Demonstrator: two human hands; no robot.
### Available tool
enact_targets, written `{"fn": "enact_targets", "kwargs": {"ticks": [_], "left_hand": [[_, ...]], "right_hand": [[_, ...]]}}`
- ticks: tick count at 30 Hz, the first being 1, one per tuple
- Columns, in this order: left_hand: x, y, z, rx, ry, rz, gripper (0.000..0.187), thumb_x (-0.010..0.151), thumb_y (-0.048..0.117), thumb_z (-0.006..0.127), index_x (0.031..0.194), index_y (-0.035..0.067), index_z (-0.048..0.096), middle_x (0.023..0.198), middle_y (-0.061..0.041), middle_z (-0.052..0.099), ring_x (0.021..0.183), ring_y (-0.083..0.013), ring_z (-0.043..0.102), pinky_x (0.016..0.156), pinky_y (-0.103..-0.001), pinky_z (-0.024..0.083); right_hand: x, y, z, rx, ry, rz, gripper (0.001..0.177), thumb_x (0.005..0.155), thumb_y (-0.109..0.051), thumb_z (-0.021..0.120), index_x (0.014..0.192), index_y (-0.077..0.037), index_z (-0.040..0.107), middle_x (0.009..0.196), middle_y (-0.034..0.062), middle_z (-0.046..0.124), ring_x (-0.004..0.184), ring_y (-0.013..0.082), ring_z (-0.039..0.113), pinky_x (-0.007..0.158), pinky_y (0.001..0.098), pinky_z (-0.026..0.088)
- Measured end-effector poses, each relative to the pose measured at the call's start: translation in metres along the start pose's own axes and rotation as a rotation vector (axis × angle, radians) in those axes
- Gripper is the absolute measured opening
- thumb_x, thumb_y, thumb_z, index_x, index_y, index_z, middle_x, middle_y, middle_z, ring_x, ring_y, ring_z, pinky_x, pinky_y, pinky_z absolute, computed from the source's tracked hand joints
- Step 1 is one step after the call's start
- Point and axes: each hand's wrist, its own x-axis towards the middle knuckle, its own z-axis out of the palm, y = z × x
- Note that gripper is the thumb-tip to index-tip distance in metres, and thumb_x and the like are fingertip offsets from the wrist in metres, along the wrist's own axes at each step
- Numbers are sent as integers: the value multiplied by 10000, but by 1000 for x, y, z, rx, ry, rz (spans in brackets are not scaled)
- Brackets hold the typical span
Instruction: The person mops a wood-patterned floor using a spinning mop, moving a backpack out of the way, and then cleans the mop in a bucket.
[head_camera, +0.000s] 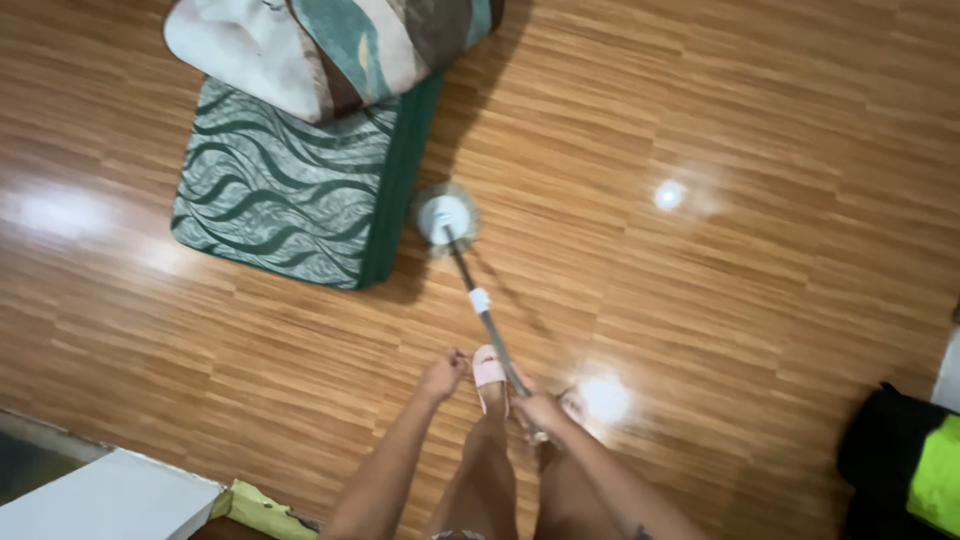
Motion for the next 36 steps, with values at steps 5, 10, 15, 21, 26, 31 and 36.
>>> {"fn": "enact_targets", "kwargs": {"ticks": [5,10,15,21,26,31,36], "left_hand": [[13,-2,28,-248,-14,-83,250,986,267,574,1137,104,689,898,-77,753,776,-172,705,726,-340,564],[21,18,105,-382,-40,60,257,972,199,597,1187,87,680,830,-35,685,671,-123,585,625,-306,509],[0,54,219,-522,-245,28,278,993,188,563,1234,82,651,806,-30,640,607,-112,528,551,-273,459],[-48,75,303,-449,-402,66,303,960,142,584,1239,35,637,830,-49,654,627,-130,578,575,-293,517],[-56,77,292,-415,-412,-52,313,950,150,566,1243,56,626,869,-42,664,674,-166,685,626,-310,580],[-27,64,280,-247,-331,28,271,995,198,616,1225,66,667,879,-35,711,731,-124,671,658,-282,561],[-10,74,273,-306,-375,35,227,1000,192,567,1189,87,636,823,-35,677,664,-136,597,579,-304,513]], "right_hand": [[4,2,10,171,-55,-41,744,933,-68,536,1600,-330,336,582,26,553,382,148,493,340,309,415],[9,58,-41,271,7,-147,720,901,-24,546,1566,-288,471,592,-11,529,385,110,464,346,271,400],[-20,152,-146,410,180,-119,695,909,-67,593,1544,-337,509,582,-52,460,398,81,414,344,261,356],[-158,226,-269,551,382,22,677,933,-154,580,1548,-396,434,642,-9,543,427,116,439,343,273,357],[-193,234,-329,678,567,3,658,985,-196,536,1586,-394,357,639,22,532,415,136,426,344,289,368],[-146,223,-356,856,630,60,714,1005,-216,486,1608,-485,214,593,14,471,410,110,418,356,258,356],[-105,202,-308,636,578,-143,704,985,-152,404,1607,-357,147,538,75,462,378,200,456,328,354,415]]}}
